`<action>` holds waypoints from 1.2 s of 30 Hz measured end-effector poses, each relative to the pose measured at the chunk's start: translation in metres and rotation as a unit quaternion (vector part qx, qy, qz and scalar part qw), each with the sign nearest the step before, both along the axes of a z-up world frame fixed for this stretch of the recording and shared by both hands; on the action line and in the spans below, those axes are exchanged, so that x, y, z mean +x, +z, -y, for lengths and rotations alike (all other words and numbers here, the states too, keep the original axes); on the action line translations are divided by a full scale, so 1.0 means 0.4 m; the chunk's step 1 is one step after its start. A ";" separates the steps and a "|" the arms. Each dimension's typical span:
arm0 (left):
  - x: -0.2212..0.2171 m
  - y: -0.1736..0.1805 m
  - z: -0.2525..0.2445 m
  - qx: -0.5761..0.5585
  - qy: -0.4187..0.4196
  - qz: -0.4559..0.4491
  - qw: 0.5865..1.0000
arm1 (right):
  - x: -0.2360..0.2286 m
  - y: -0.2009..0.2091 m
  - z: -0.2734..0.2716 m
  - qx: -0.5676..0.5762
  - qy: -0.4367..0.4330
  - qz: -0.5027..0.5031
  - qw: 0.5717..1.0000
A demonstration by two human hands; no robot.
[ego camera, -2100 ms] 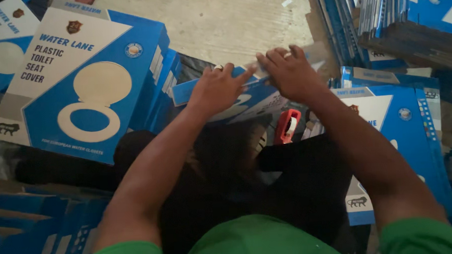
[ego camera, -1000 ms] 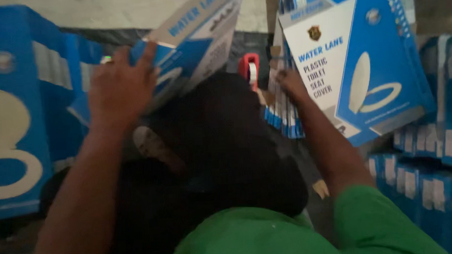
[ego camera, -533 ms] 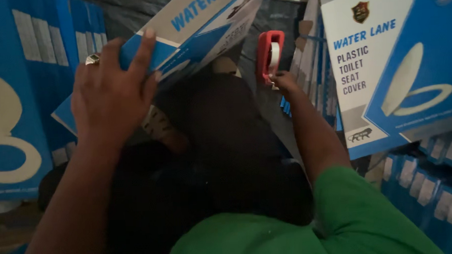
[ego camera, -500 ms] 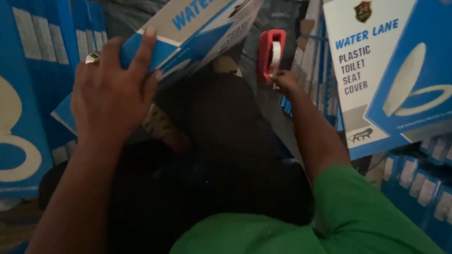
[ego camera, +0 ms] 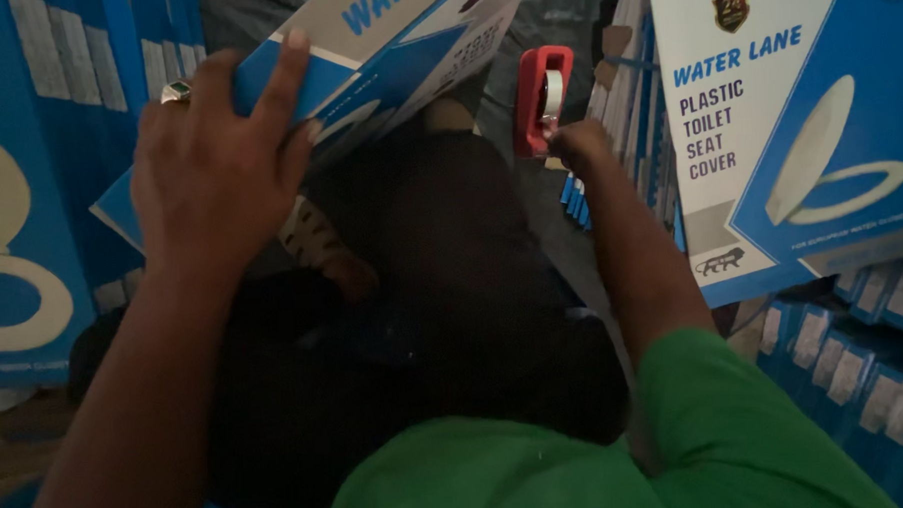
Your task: The person sits on the floor and repeatedly folds and tapes blue product boxes labeled 'Water Lane Plastic Toilet Seat Cover.' They use a handheld tape dispenser to seal the boxes and place the finished boxes into a stack.
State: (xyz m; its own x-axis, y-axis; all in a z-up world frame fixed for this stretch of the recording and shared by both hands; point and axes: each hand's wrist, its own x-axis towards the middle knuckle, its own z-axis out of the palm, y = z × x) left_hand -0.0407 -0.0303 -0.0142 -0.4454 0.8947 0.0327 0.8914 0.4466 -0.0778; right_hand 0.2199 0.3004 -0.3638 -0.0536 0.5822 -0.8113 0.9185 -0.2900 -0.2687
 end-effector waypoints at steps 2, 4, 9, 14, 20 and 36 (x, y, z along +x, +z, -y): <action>-0.001 0.000 0.005 0.009 -0.003 0.006 1.000 | -0.007 0.008 0.000 0.013 -0.004 0.060 0.998; -0.003 -0.004 0.008 0.016 -0.006 0.004 1.000 | 0.000 -0.023 -0.004 -0.019 -0.054 -0.028 0.998; -0.003 -0.006 0.003 -0.008 -0.004 -0.021 1.000 | 0.049 -0.146 -0.020 -0.106 -0.139 -0.131 0.976; -0.003 0.010 -0.007 -0.014 0.002 -0.023 1.000 | 0.071 -0.181 -0.012 -0.058 -0.101 -0.024 0.993; -0.001 0.026 -0.022 -0.014 0.005 -0.019 1.000 | 0.083 -0.186 0.006 -0.140 -0.204 -0.142 0.959; -0.003 0.009 -0.006 -0.053 0.000 -0.099 0.994 | 0.217 -0.196 0.122 -0.157 -0.259 -0.289 0.908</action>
